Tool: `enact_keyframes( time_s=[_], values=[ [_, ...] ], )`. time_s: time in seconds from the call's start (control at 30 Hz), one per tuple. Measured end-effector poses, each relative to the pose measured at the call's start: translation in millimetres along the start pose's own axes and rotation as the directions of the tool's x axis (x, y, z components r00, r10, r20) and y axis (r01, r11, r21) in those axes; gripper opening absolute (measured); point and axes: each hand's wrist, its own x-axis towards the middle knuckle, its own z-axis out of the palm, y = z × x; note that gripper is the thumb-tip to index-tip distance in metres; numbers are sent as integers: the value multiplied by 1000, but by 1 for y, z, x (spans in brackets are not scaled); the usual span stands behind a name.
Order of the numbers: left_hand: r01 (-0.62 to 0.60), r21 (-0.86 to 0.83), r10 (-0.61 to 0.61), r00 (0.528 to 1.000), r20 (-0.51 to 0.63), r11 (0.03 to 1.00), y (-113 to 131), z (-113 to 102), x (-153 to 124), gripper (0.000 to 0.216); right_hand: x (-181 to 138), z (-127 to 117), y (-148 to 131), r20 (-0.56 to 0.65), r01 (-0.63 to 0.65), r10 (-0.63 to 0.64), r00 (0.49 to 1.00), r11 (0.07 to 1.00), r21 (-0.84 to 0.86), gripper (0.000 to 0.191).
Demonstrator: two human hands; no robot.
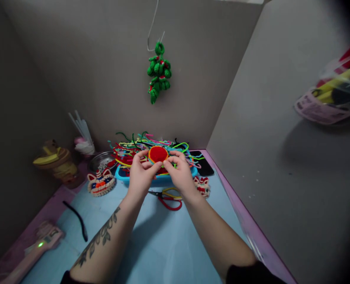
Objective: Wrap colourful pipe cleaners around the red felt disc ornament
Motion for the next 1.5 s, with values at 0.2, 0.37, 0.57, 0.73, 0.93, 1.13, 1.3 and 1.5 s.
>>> enact_keyframes(
  time_s=[0.2,0.37,0.57,0.73,0.93,1.13,1.3,1.5],
  values=[
    [39,-68,-42,998,-43,997,2,-4,5,63,6,-6,7,2,73,-73,997,996,42,12],
    [106,-241,-115,993,-26,965,10,-13,11,66,17,-26,10,-42,103,-101,994,994,46,16],
    [226,-349,-220,974,58,910,17,-21,15,58,24,-35,12,70,83,-74,995,988,-132,18],
    [309,-405,-272,951,148,861,21,-23,15,55,23,-21,23,90,3,0,996,999,-36,21],
    [299,-341,-243,950,196,891,18,-23,15,59,21,-24,19,44,133,-130,991,990,-54,12],
    [21,-96,-28,997,-71,995,11,-16,11,66,15,-37,2,-178,171,-160,971,984,48,9],
    [35,-50,-37,998,-49,998,9,-11,8,63,8,-20,-5,-72,-72,121,990,875,479,13],
    [59,-68,-59,998,5,996,7,-12,8,66,13,-15,-3,32,-214,233,972,822,528,15]
  ],
)
